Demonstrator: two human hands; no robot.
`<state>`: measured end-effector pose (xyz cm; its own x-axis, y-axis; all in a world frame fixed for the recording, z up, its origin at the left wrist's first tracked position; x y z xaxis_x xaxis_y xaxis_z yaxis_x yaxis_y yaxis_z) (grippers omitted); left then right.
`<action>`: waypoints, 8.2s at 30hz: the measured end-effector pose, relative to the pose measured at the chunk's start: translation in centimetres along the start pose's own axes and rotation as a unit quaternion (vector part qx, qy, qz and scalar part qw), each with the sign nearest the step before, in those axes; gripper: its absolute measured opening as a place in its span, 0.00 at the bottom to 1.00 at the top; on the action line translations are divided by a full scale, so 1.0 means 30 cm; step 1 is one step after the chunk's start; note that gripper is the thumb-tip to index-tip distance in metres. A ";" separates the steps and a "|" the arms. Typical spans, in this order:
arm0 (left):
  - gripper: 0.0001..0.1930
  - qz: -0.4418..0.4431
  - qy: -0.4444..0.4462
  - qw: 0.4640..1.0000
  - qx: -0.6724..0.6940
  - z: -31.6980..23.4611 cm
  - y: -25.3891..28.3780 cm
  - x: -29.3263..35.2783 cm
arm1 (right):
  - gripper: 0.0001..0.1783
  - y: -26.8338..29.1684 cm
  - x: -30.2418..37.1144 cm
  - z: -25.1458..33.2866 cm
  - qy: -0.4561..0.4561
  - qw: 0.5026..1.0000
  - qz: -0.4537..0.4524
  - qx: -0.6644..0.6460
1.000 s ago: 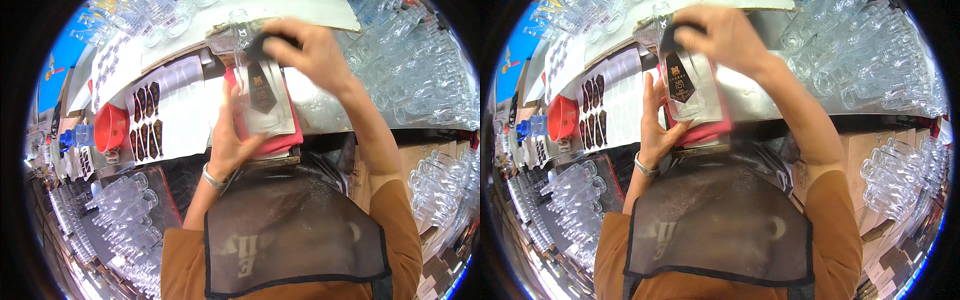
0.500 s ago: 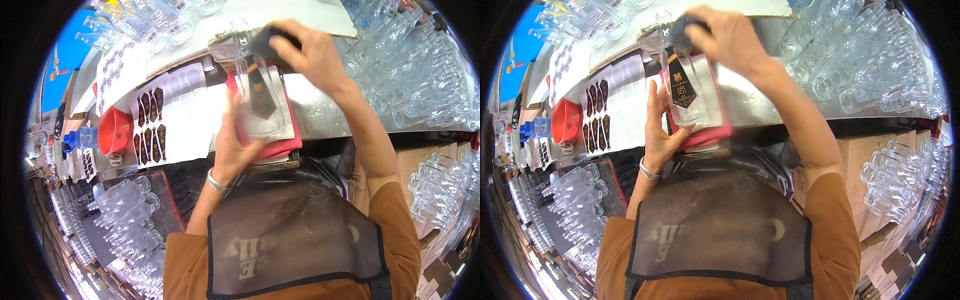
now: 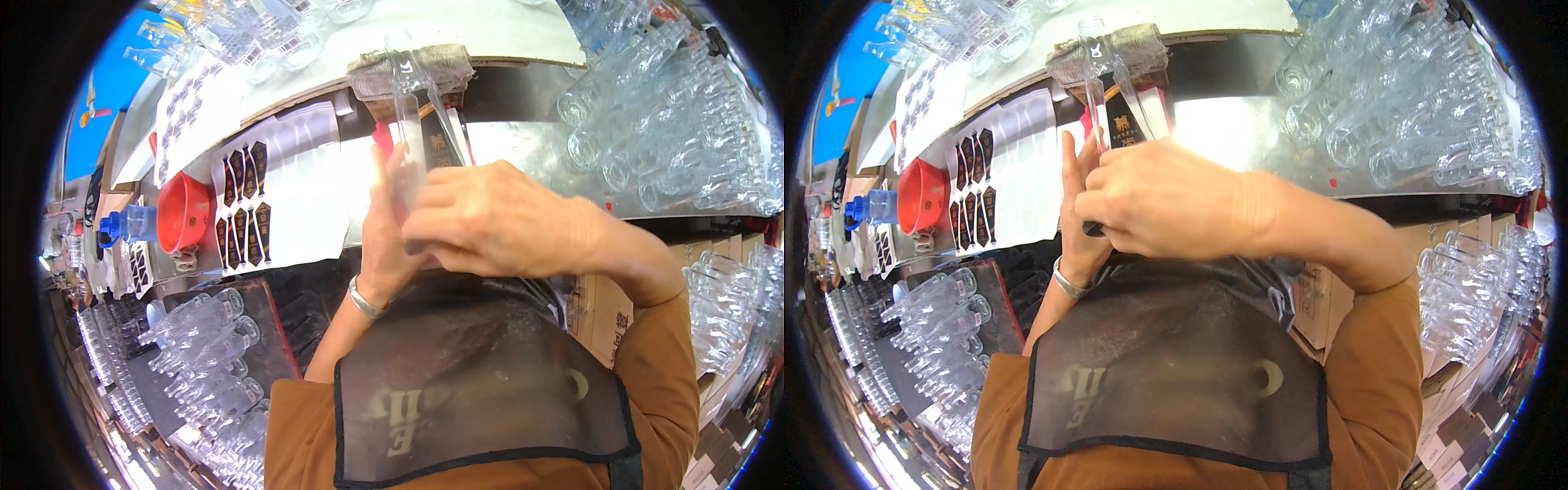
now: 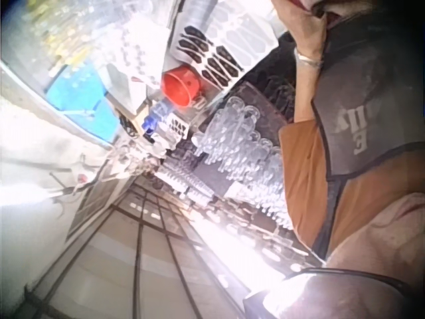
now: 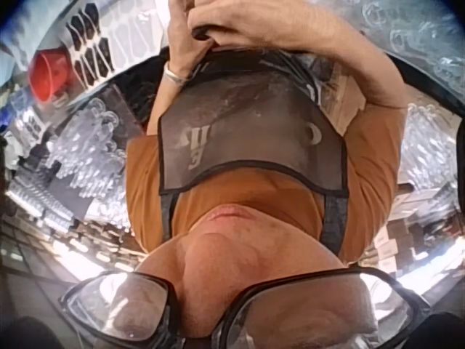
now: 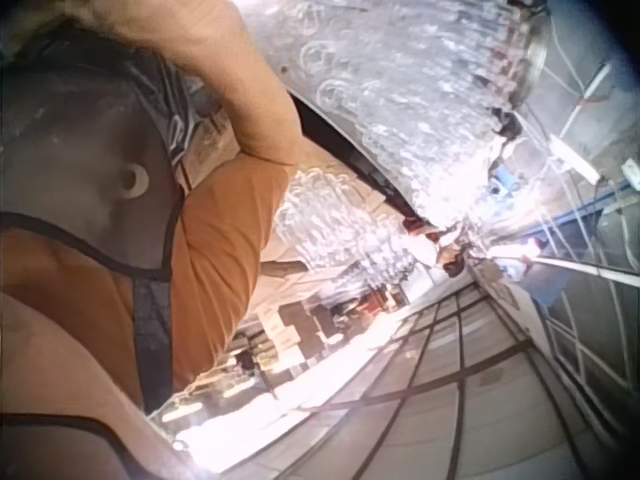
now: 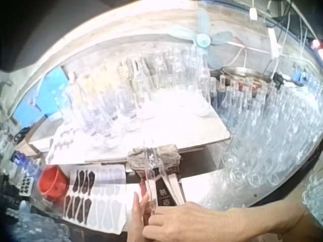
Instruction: The person repeatedly picks up clear plastic bottles, places them in a red holder, and applies a dark rectangular label to the bottle using a black squeegee-like tool. After labeling, the bottle is placed on a nearby surface. The process is repeated for multiple bottles.
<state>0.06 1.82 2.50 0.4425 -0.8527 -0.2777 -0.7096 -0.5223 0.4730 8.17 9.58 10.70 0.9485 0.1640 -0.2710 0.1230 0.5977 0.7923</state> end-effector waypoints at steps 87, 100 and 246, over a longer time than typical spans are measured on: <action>0.10 -0.233 0.123 0.926 -0.271 0.504 0.900 -0.217 | 0.40 -0.107 0.257 -0.150 -0.310 0.923 -0.199 -0.112; 0.28 0.069 -0.252 0.933 -0.246 -0.144 0.111 -0.144 | 0.33 -0.139 0.256 -0.156 -0.289 0.921 -0.261 -0.012; 0.60 -0.047 -0.015 0.999 -0.003 0.031 -0.012 0.027 | 0.11 0.145 -0.085 -0.167 -0.081 0.972 -0.114 0.188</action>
<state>0.17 1.30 1.32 0.4902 -0.8004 -0.3451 -0.6623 -0.5994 0.4495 4.82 15.68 12.10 0.9141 -0.0832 -0.3968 0.4040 0.2696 0.8741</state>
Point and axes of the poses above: each hand's wrist, its own x-axis away from the middle knuckle, its own y-axis out of the back of the hand, z = x × y, the point moved 7 cm from there along -x, towards the middle knuckle
